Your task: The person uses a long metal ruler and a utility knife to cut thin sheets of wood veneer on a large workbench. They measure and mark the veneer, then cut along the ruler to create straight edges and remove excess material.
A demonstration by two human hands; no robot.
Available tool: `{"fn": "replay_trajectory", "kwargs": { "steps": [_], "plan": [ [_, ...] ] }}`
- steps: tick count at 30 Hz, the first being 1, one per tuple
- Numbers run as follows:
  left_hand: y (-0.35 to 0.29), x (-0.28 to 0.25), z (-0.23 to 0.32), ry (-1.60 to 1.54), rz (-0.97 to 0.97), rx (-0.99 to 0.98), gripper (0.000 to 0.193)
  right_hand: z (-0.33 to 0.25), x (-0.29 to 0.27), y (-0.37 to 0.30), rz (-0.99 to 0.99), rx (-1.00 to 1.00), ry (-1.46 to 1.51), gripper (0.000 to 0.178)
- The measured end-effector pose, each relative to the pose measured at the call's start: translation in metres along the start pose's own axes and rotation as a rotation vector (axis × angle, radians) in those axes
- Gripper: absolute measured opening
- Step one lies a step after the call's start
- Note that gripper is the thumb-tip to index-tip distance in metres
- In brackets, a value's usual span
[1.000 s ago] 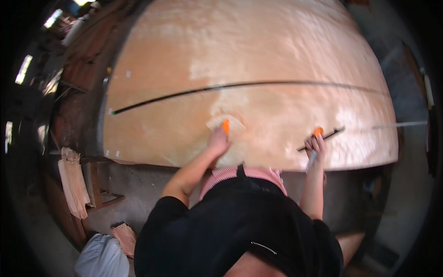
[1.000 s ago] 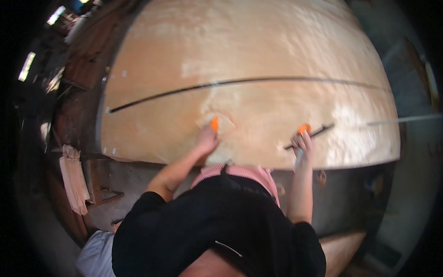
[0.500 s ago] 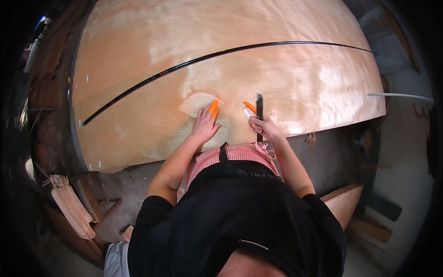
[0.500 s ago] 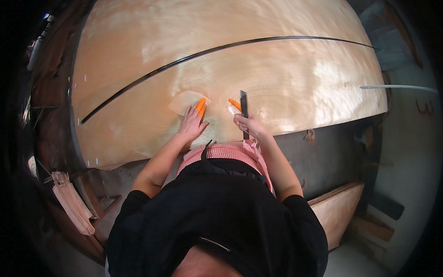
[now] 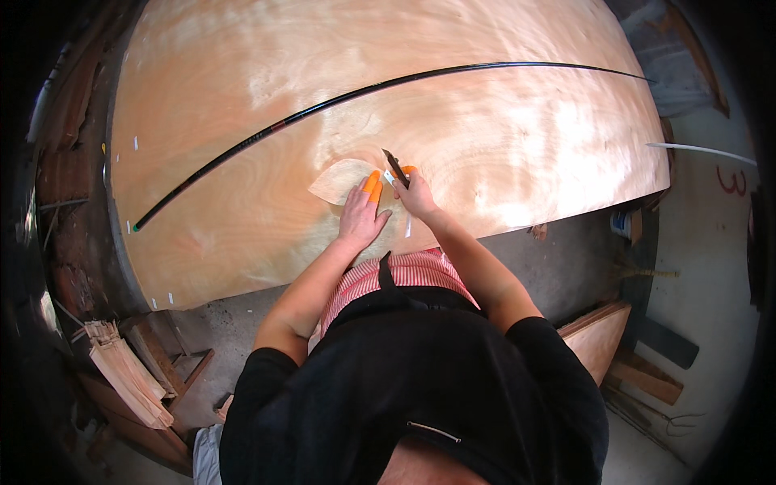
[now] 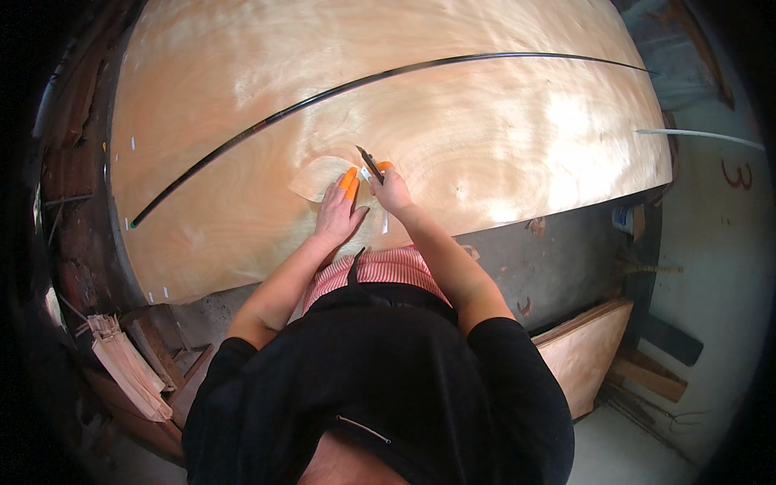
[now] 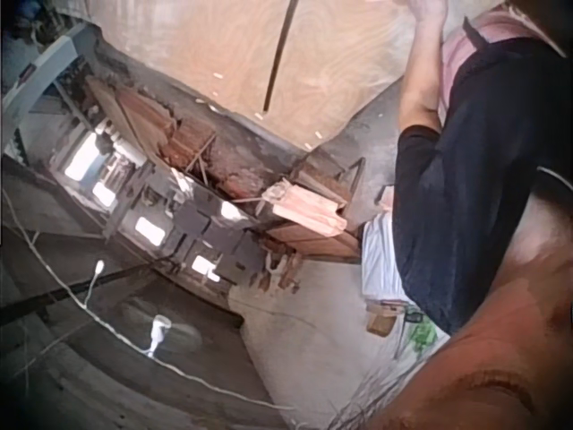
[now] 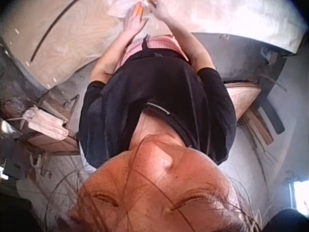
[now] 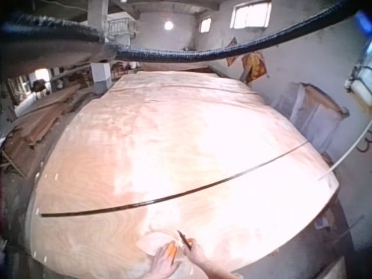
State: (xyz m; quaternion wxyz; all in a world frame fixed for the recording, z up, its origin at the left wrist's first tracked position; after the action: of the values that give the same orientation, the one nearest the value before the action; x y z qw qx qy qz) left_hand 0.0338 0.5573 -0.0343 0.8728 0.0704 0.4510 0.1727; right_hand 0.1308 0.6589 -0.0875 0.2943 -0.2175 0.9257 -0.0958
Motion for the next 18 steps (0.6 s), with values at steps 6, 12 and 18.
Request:
{"fn": "replay_trajectory", "kwargs": {
  "steps": [6,12,18],
  "plan": [
    [0.016,0.001,0.009,0.085,-0.107,0.114,0.061,0.005,0.004,0.008,0.022,0.018,-0.095,0.026],
    [0.012,0.010,0.009,0.193,-0.137,0.104,0.062,0.008,-0.024,-0.004,-0.097,0.135,-0.257,0.033],
    [0.010,0.014,0.011,0.257,-0.177,0.125,0.065,0.011,-0.047,-0.043,-0.215,0.111,-0.256,0.020]
  ]
}}
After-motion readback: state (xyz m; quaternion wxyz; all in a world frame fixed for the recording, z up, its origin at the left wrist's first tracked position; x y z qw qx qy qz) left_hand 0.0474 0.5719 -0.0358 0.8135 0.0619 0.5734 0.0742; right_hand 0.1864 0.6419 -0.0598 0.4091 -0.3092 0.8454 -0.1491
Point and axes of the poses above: each hand's wrist, its own y-axis towards the middle knuckle, its own x-axis out of the palm, z = x × y, the point moved 6 cm from there along y, towards the middle knuckle, and after that the axes turned 10 degrees about z, right-handed, at the moved point
